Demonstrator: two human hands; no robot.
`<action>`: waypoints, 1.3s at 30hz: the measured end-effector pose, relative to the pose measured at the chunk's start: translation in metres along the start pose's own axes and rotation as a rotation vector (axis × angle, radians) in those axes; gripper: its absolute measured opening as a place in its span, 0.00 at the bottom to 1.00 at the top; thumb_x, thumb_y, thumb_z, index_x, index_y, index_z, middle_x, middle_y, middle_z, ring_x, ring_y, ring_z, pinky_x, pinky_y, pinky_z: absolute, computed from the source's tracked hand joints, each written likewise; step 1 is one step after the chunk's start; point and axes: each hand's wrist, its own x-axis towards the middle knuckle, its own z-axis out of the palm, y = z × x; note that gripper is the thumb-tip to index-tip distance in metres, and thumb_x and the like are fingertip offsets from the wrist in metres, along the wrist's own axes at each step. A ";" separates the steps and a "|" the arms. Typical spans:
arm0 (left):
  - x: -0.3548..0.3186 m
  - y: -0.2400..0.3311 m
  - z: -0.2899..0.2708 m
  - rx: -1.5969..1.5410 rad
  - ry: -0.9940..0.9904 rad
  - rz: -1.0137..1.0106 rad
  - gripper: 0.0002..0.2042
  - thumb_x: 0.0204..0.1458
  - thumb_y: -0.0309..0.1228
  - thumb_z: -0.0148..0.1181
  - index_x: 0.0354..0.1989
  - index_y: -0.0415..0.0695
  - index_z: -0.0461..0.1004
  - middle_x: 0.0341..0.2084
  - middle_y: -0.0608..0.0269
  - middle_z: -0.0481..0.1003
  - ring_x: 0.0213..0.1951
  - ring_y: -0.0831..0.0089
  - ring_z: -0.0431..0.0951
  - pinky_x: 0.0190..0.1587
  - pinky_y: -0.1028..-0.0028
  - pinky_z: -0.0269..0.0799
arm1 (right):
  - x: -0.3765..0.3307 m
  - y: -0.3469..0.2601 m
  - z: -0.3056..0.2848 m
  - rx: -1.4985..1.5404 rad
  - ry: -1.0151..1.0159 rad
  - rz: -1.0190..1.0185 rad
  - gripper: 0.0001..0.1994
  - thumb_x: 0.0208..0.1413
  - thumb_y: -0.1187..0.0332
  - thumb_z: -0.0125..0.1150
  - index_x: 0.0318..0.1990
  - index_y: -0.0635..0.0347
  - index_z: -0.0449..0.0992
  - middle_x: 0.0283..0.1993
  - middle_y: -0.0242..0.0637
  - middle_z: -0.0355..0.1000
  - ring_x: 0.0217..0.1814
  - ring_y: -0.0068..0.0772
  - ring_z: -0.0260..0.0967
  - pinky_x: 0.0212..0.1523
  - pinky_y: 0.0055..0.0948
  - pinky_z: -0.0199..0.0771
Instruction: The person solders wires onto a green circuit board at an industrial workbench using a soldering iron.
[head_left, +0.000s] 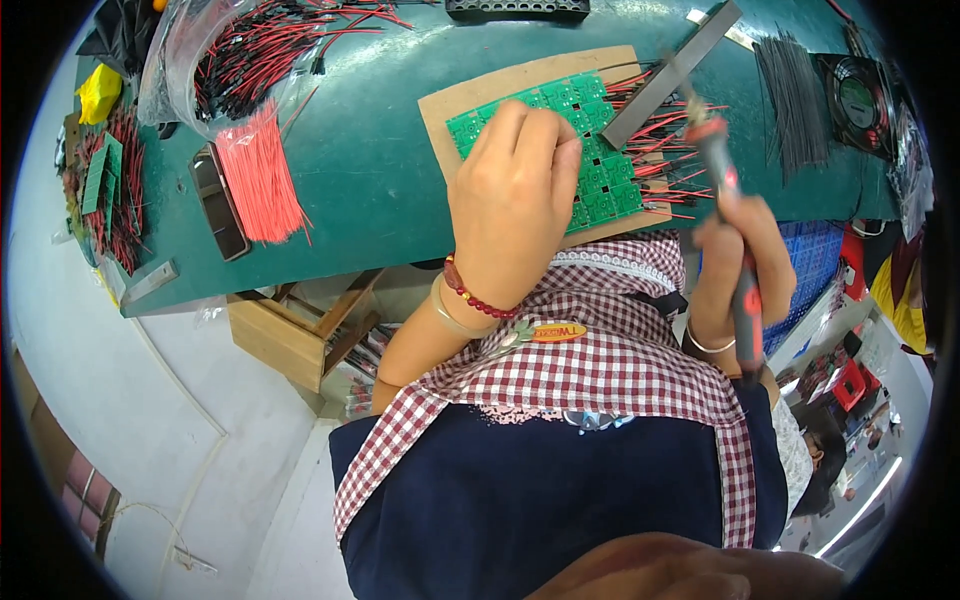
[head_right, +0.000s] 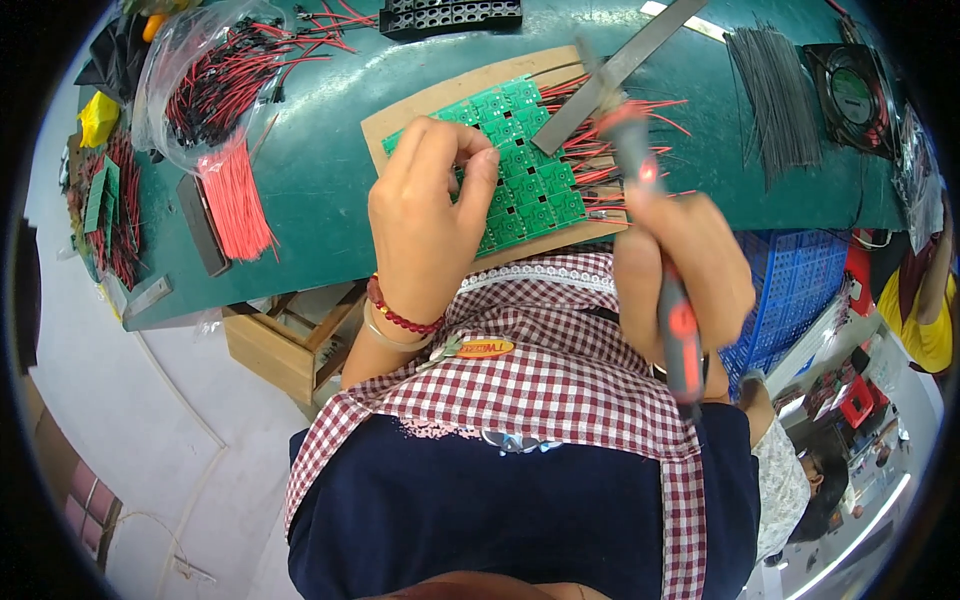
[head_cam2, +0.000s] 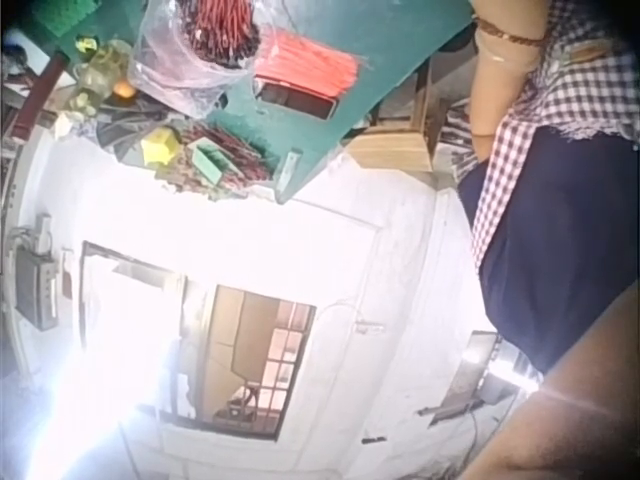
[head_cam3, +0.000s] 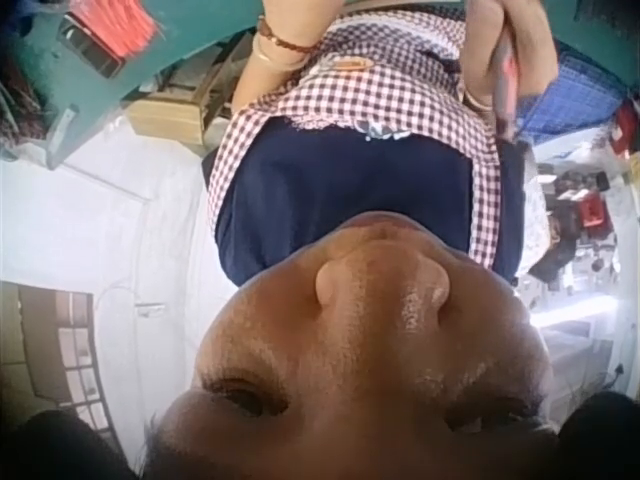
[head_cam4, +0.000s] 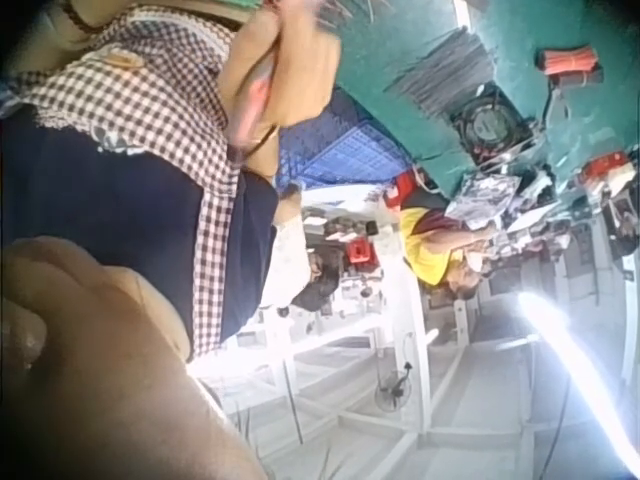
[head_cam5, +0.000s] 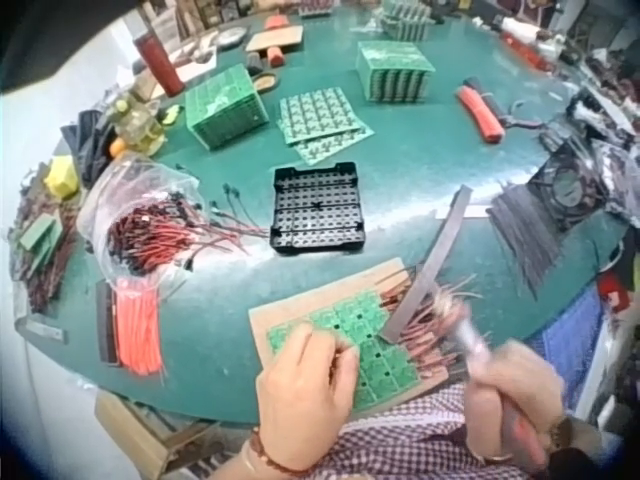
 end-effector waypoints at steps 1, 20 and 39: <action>-0.002 0.000 0.001 -0.008 0.005 0.011 0.05 0.48 0.24 0.63 0.29 0.42 0.71 0.27 0.58 0.70 0.29 0.59 0.74 0.28 0.63 0.71 | 0.002 0.005 0.001 -0.008 -0.012 0.029 0.10 0.50 0.80 0.60 0.41 0.73 0.75 0.24 0.42 0.71 0.18 0.31 0.63 0.20 0.27 0.62; 0.005 -0.006 0.012 0.149 0.054 0.008 0.05 0.47 0.24 0.65 0.26 0.42 0.73 0.24 0.63 0.74 0.24 0.67 0.77 0.24 0.70 0.71 | 0.005 -0.010 0.004 -0.095 -0.240 0.039 0.09 0.43 0.79 0.64 0.34 0.67 0.75 0.21 0.36 0.69 0.16 0.25 0.61 0.17 0.23 0.58; 0.010 -0.007 0.016 0.121 0.021 0.023 0.04 0.47 0.25 0.63 0.27 0.41 0.74 0.26 0.58 0.73 0.29 0.58 0.76 0.30 0.64 0.72 | 0.015 -0.029 0.018 -0.205 -0.311 -0.110 0.11 0.36 0.82 0.64 0.31 0.68 0.76 0.22 0.40 0.72 0.15 0.30 0.62 0.17 0.27 0.59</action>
